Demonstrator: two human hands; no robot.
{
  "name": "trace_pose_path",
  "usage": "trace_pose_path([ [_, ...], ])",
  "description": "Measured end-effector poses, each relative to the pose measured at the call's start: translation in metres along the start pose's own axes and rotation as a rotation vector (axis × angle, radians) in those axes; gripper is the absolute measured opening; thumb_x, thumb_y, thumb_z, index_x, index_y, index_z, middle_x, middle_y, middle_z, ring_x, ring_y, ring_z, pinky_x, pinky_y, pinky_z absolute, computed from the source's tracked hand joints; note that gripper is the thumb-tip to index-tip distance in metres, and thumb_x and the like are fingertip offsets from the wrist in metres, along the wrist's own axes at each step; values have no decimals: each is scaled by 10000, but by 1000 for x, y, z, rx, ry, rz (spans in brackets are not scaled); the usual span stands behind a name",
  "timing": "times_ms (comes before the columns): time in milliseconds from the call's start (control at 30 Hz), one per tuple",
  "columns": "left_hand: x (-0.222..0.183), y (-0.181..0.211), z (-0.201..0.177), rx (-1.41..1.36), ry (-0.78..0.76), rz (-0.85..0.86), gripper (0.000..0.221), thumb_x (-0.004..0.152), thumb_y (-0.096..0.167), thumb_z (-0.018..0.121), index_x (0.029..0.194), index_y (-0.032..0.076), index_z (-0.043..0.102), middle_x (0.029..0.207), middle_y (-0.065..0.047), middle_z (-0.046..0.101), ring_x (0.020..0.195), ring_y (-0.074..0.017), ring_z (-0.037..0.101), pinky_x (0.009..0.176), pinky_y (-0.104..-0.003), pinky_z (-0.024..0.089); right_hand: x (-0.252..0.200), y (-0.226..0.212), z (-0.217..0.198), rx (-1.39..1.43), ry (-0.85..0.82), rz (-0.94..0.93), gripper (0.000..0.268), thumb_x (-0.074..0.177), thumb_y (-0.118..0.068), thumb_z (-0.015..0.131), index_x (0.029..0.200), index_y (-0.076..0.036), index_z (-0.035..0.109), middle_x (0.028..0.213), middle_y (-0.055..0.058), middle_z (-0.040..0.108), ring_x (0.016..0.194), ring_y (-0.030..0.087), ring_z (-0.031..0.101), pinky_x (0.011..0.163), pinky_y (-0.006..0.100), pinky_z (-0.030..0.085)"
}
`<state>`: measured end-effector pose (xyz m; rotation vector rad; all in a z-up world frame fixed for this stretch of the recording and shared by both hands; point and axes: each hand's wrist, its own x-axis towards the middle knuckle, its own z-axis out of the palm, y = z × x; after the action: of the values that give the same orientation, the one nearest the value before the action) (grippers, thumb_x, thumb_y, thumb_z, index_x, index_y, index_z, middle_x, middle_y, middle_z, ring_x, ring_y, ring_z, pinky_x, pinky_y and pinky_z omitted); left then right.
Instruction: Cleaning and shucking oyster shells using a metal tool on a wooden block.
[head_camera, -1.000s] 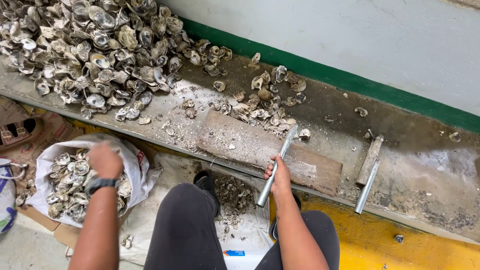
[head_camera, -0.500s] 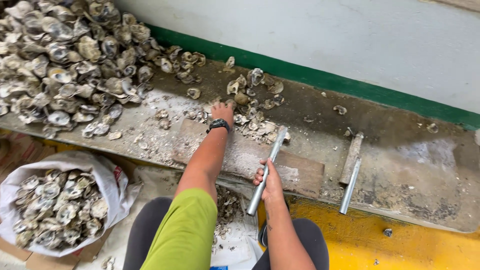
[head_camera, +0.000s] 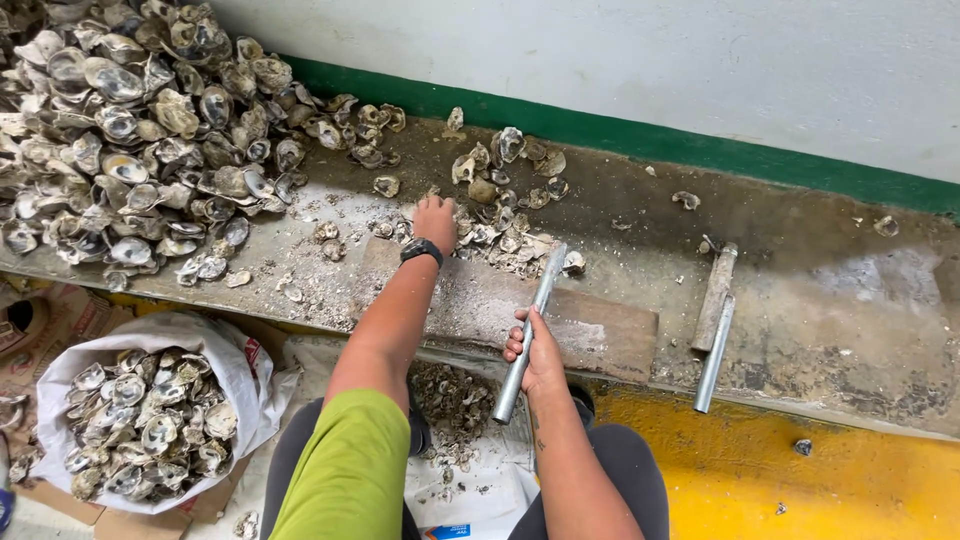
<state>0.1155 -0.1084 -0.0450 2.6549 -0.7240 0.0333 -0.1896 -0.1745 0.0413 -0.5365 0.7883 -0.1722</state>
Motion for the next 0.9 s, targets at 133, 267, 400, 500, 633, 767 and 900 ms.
trace_pose_path([
  [133,-4,13,11,123,-72,23,404,876,101,654,1274,147,605,1233,-157,589,1222,-352,523,1026,-488,417,-7,-2,10,-10,23,5,312,1036,-416,542,1032,-105,569,620,-33,446,480,61,410,431,238,389],
  [267,-8,28,6,222,-152,-20,404,953,145,588,1347,234,578,1254,-148,566,1240,-340,506,1056,-538,376,-7,-6,10,-76,48,-12,311,1042,-406,531,1025,-97,561,623,-26,448,484,69,419,426,242,395],
  [400,2,27,10,307,-229,-35,447,986,161,558,1425,249,545,1296,-145,551,1257,-333,507,1053,-532,381,-1,-4,1,-32,38,-2,307,1046,-394,532,1030,-89,563,628,-26,449,483,67,415,423,241,397],
  [500,2,28,2,403,-90,104,445,913,209,584,1356,233,575,1340,-143,533,1280,-349,502,1059,-553,385,-6,-8,6,-20,45,-4,304,1044,-395,530,1032,-93,561,631,-25,449,483,66,413,423,241,396],
  [633,-2,36,4,379,-99,213,402,894,192,601,1295,225,609,1392,-145,497,1274,-360,504,1038,-540,428,-11,-10,10,-33,48,-11,299,1044,-395,530,1036,-97,557,629,-19,446,488,74,425,423,248,396],
  [767,3,28,9,152,-182,142,367,916,25,618,1260,150,652,1391,-145,509,1233,-360,536,994,-445,518,-6,-9,8,-34,52,1,304,1045,-398,528,1029,-96,560,629,-18,454,483,74,423,421,246,394],
  [900,17,-11,43,-337,148,-85,437,852,-95,611,1254,74,640,1237,-167,614,1056,-349,641,925,-413,547,-1,-5,3,-50,65,1,318,1050,-401,527,1025,-86,567,630,-12,461,486,84,434,423,256,399],
])
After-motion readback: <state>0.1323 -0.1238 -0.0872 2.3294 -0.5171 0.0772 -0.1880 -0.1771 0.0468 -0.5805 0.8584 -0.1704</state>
